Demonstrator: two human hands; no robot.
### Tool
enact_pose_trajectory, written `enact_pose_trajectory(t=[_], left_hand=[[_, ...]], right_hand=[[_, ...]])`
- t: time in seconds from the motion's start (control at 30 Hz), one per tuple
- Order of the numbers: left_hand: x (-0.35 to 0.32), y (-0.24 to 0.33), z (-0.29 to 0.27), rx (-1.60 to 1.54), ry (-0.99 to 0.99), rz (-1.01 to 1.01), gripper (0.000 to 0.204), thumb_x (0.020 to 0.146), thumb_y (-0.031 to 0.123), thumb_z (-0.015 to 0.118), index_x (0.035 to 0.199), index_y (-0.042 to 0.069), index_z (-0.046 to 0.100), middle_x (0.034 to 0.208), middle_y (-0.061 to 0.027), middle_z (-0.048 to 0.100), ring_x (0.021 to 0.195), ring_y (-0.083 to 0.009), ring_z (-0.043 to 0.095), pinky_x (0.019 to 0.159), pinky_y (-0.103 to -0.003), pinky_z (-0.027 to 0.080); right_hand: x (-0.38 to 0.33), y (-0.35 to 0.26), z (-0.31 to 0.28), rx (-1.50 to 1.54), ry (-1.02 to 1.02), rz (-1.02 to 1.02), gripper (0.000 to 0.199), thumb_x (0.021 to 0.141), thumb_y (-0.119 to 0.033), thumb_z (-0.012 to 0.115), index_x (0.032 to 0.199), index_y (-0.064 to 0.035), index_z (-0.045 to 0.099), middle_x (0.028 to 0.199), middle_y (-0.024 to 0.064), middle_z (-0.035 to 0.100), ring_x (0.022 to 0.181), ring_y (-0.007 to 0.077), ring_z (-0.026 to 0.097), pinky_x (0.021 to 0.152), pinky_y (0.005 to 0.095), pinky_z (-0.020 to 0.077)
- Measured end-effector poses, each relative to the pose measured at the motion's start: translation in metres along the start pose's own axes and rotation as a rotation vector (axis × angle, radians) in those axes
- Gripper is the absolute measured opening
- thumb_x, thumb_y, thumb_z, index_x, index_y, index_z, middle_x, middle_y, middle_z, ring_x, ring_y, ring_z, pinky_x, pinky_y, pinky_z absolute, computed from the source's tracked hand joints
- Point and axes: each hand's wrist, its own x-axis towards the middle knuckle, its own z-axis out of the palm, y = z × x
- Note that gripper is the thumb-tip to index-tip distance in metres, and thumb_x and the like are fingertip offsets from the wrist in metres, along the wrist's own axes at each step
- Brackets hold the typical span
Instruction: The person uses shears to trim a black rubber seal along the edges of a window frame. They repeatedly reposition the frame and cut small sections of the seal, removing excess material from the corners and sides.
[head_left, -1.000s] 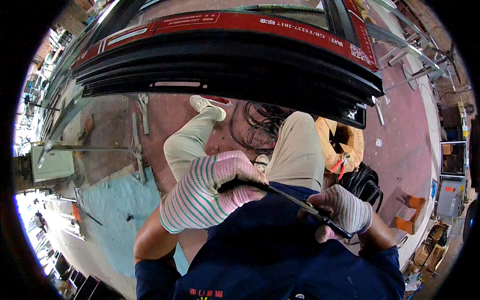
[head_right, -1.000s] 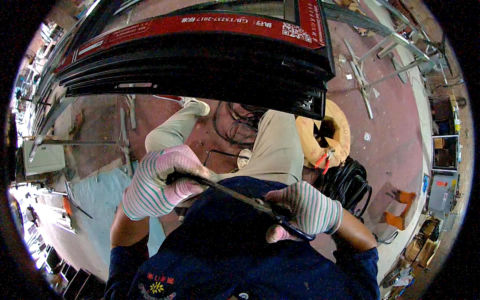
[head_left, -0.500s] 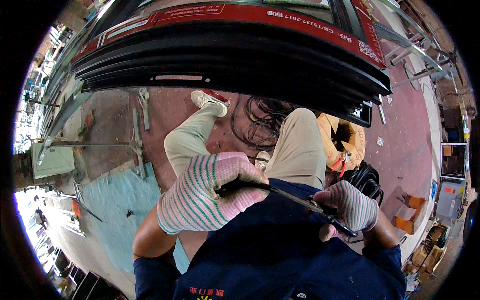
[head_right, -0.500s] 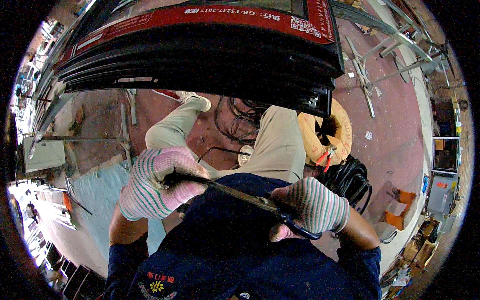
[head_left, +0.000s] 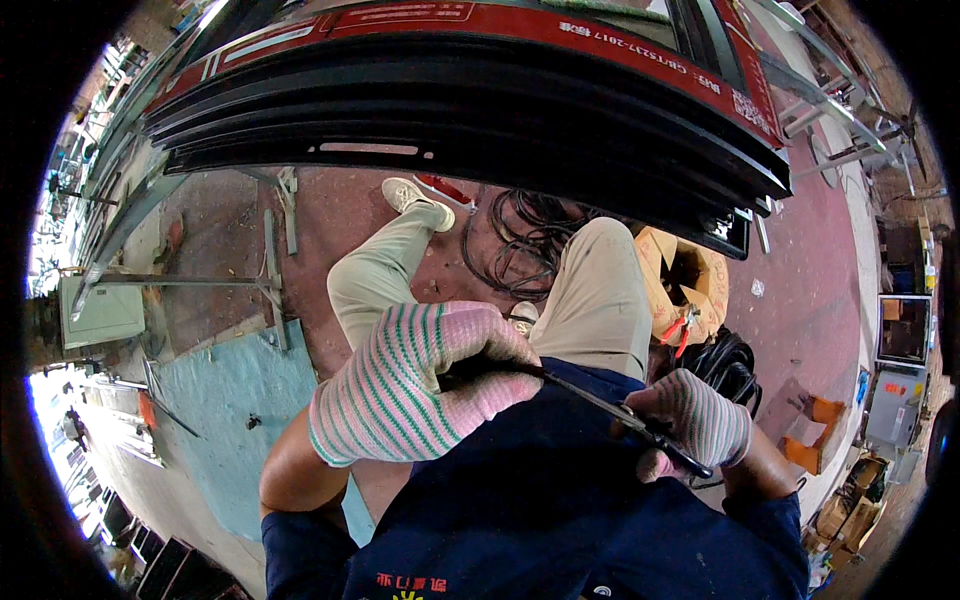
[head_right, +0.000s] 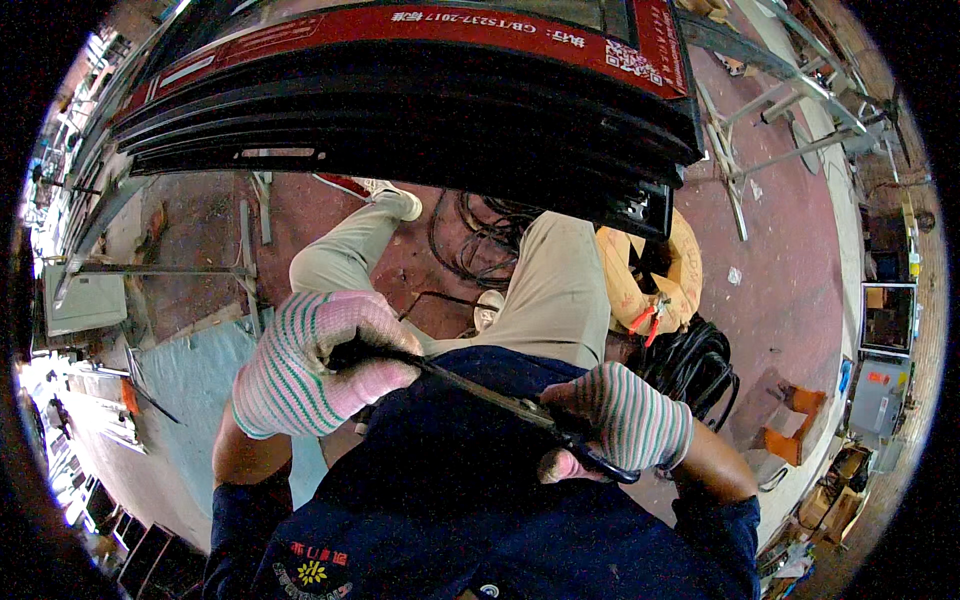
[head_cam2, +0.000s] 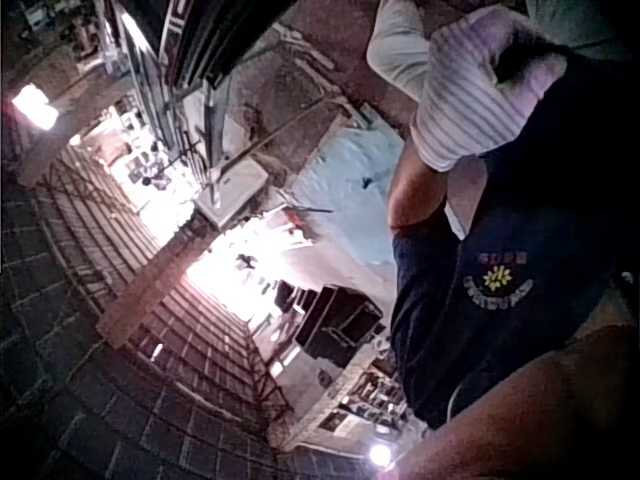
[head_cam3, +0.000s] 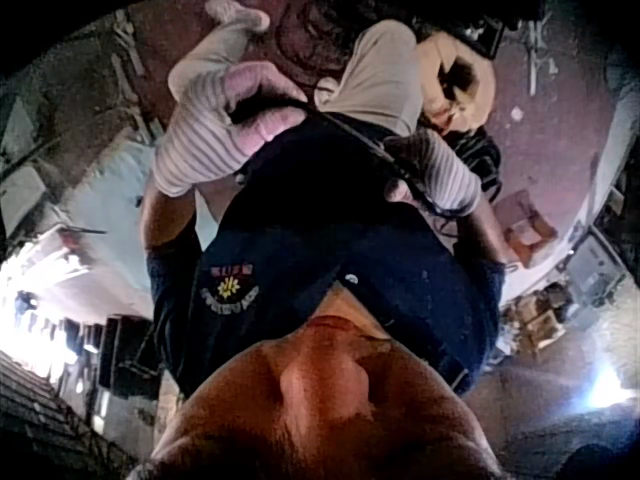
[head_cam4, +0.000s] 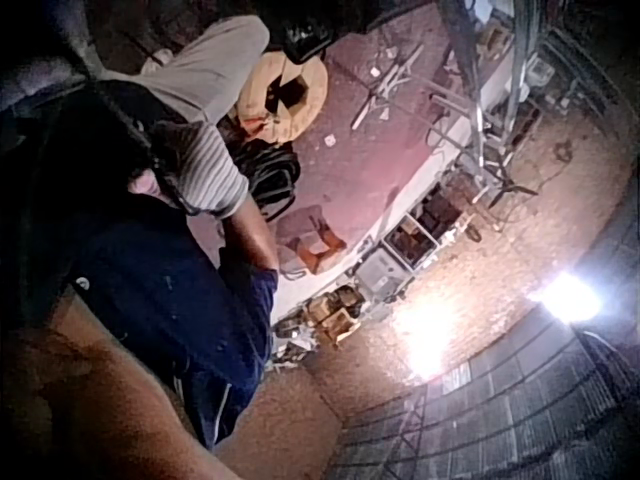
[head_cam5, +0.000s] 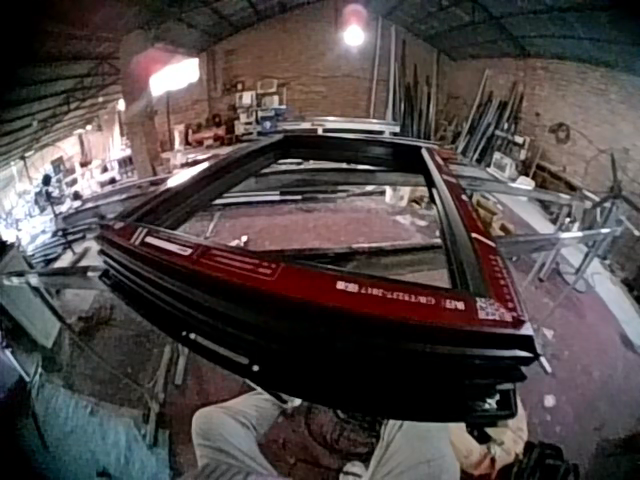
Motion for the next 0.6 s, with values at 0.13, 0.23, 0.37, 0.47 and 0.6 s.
enact_pose_trajectory(t=[0.13, 0.23, 0.37, 0.47, 0.6], left_hand=[[0.001, 0.003, -0.001, 0.014, -0.005, -0.030, 0.014, 0.085, 0.014, 0.075, 0.092, 0.003, 0.069, 0.079, -0.0067, 0.070, 0.073, -0.0157, 0.068, 0.068, -0.029, 0.052], [0.000, 0.000, 0.001, 0.006, -0.004, -0.042, 0.015, 0.085, 0.013, 0.076, 0.092, 0.002, 0.069, 0.079, -0.0074, 0.070, 0.073, -0.0155, 0.068, 0.068, -0.028, 0.052], [-0.001, -0.002, 0.001, -0.022, 0.007, -0.052, 0.016, 0.084, 0.014, 0.076, 0.091, 0.002, 0.069, 0.079, -0.0078, 0.070, 0.072, -0.0155, 0.067, 0.068, -0.028, 0.052], [0.000, -0.002, 0.001, -0.023, -0.004, -0.055, 0.015, 0.084, 0.014, 0.076, 0.091, 0.002, 0.069, 0.079, -0.0073, 0.070, 0.072, -0.0155, 0.067, 0.068, -0.028, 0.052], [-0.001, -0.004, 0.000, -0.001, -0.022, -0.035, 0.015, 0.084, 0.013, 0.076, 0.091, 0.003, 0.069, 0.080, -0.0070, 0.071, 0.072, -0.0155, 0.067, 0.068, -0.028, 0.052]], right_hand=[[0.001, -0.003, 0.000, -0.055, -0.035, -0.006, 0.038, 0.078, -0.039, 0.077, 0.092, -0.0047, 0.067, 0.063, 0.0055, 0.057, 0.053, 0.0152, 0.054, 0.053, 0.0277, 0.0435], [0.002, 0.005, 0.007, -0.071, -0.040, -0.017, 0.037, 0.081, -0.040, 0.074, 0.091, -0.0050, 0.067, 0.063, 0.0063, 0.058, 0.053, 0.0182, 0.055, 0.053, 0.0288, 0.0443], [0.003, 0.006, 0.017, -0.045, -0.012, -0.040, 0.035, 0.084, -0.039, 0.069, 0.093, -0.0055, 0.067, 0.063, 0.0062, 0.059, 0.053, 0.0198, 0.056, 0.053, 0.0293, 0.0461], [0.005, -0.001, 0.015, -0.034, -0.018, -0.012, 0.038, 0.085, -0.042, 0.067, 0.095, -0.0055, 0.067, 0.064, 0.0058, 0.059, 0.054, 0.0194, 0.057, 0.054, 0.0296, 0.0468], [0.005, 0.003, 0.014, -0.083, -0.048, -0.018, 0.040, 0.087, -0.044, 0.065, 0.097, -0.0054, 0.067, 0.064, 0.0057, 0.058, 0.056, 0.0187, 0.058, 0.055, 0.0299, 0.0475]])
